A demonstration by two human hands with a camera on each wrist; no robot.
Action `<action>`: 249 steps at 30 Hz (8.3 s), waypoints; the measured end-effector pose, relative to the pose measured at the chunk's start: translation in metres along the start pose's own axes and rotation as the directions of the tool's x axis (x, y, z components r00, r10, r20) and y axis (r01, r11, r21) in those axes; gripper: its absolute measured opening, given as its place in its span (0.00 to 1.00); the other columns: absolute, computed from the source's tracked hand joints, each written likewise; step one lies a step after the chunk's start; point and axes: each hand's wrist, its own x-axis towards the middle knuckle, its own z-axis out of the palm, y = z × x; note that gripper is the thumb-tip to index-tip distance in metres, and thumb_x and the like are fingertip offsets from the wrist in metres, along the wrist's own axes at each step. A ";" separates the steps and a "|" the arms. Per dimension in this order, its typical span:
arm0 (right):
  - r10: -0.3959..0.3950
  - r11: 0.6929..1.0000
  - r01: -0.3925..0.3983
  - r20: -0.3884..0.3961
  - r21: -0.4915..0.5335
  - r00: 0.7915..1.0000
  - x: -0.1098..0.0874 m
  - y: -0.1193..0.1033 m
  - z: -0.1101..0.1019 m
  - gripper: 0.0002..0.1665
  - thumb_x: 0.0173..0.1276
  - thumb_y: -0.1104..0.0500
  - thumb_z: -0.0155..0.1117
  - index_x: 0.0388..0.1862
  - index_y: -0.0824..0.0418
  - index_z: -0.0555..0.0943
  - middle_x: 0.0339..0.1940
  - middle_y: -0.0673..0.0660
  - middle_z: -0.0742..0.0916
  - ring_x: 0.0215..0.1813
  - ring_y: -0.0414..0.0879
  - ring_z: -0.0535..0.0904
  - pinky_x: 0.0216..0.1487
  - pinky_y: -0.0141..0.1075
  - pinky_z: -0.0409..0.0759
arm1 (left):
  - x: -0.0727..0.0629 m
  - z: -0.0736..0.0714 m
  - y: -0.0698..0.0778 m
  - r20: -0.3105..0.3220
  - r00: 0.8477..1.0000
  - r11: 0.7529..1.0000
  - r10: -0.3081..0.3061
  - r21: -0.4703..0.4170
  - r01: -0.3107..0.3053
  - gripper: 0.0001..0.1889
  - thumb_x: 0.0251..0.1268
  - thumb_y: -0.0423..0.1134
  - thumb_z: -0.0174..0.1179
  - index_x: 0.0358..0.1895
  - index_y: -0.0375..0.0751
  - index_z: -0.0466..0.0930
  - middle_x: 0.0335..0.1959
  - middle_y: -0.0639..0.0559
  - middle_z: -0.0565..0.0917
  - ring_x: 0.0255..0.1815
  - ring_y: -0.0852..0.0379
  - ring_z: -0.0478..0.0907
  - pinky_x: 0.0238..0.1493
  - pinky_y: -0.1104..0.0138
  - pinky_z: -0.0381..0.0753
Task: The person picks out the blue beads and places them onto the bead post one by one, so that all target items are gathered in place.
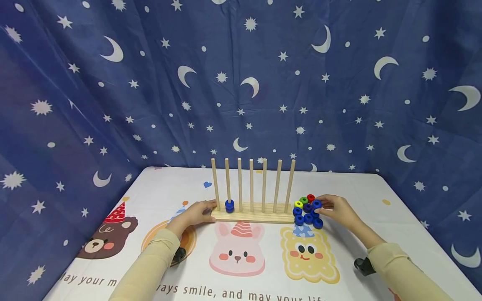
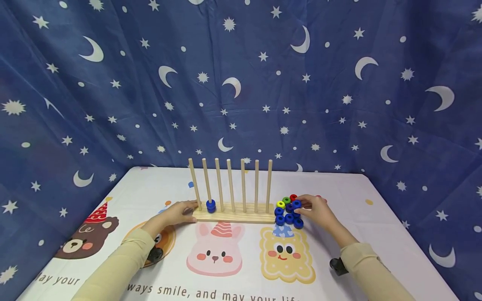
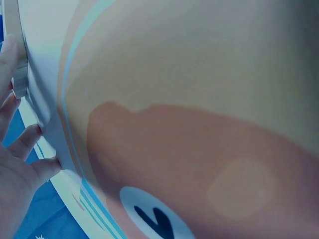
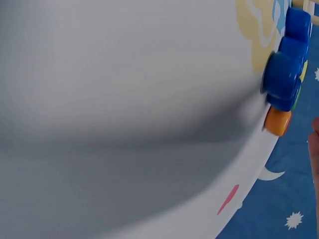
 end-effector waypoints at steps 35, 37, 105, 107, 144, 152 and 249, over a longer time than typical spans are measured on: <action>-0.166 0.974 0.182 -0.128 0.133 0.978 -0.005 -0.034 0.041 0.20 0.54 0.64 0.72 0.46 0.68 0.82 0.37 0.63 0.88 0.36 0.38 0.85 0.41 0.49 0.85 | -0.001 -0.001 0.003 0.008 1.000 1.000 -0.009 -0.008 0.009 0.31 0.56 0.42 0.66 0.60 0.26 0.71 0.65 0.33 0.69 0.66 0.34 0.65 0.67 0.46 0.64; -0.155 0.977 0.171 -0.124 0.131 0.980 -0.005 -0.036 0.043 0.20 0.54 0.63 0.71 0.47 0.68 0.81 0.38 0.63 0.88 0.37 0.45 0.86 0.41 0.50 0.84 | -0.001 -0.001 0.003 0.006 1.000 1.000 -0.006 -0.013 0.006 0.32 0.56 0.42 0.66 0.60 0.26 0.71 0.65 0.33 0.69 0.67 0.34 0.65 0.68 0.46 0.64; -0.471 0.827 0.508 -0.195 0.241 0.860 0.081 -0.204 0.043 0.21 0.59 0.68 0.67 0.52 0.71 0.78 0.45 0.64 0.85 0.47 0.54 0.82 0.52 0.38 0.83 | -0.006 -0.003 0.003 0.034 0.999 0.999 -0.038 0.012 0.037 0.34 0.58 0.45 0.63 0.64 0.28 0.67 0.68 0.36 0.65 0.68 0.30 0.61 0.68 0.44 0.61; -0.472 0.830 0.507 -0.188 0.234 0.861 0.086 -0.208 0.040 0.21 0.59 0.67 0.67 0.52 0.70 0.78 0.46 0.64 0.85 0.47 0.54 0.82 0.52 0.40 0.83 | -0.005 -0.003 0.003 0.031 0.999 0.999 -0.032 0.016 0.031 0.34 0.58 0.45 0.63 0.64 0.28 0.67 0.68 0.36 0.66 0.67 0.30 0.61 0.68 0.44 0.61; -0.307 0.932 0.303 -0.009 0.199 0.952 0.132 -0.235 0.053 0.22 0.66 0.60 0.62 0.57 0.67 0.76 0.54 0.63 0.83 0.55 0.53 0.80 0.59 0.39 0.79 | -0.010 0.002 0.003 0.015 0.995 0.994 -0.098 -0.055 0.098 0.35 0.58 0.45 0.64 0.67 0.32 0.65 0.68 0.34 0.65 0.68 0.29 0.59 0.68 0.42 0.59; -0.324 0.934 0.321 -0.007 0.156 0.946 0.133 -0.236 0.057 0.22 0.66 0.60 0.62 0.57 0.68 0.76 0.53 0.63 0.83 0.55 0.53 0.81 0.59 0.42 0.79 | -0.011 0.005 0.002 0.014 0.995 0.994 -0.096 -0.052 0.097 0.34 0.58 0.45 0.64 0.66 0.32 0.66 0.68 0.35 0.66 0.68 0.29 0.60 0.68 0.42 0.60; -0.385 0.822 0.468 -0.288 0.324 0.877 0.036 -0.165 0.024 0.17 0.60 0.73 0.62 0.50 0.70 0.79 0.47 0.66 0.85 0.51 0.42 0.81 0.58 0.23 0.75 | -0.005 0.001 0.006 0.010 0.997 0.995 -0.080 -0.059 0.081 0.34 0.60 0.43 0.62 0.66 0.29 0.64 0.69 0.34 0.64 0.69 0.30 0.58 0.70 0.42 0.57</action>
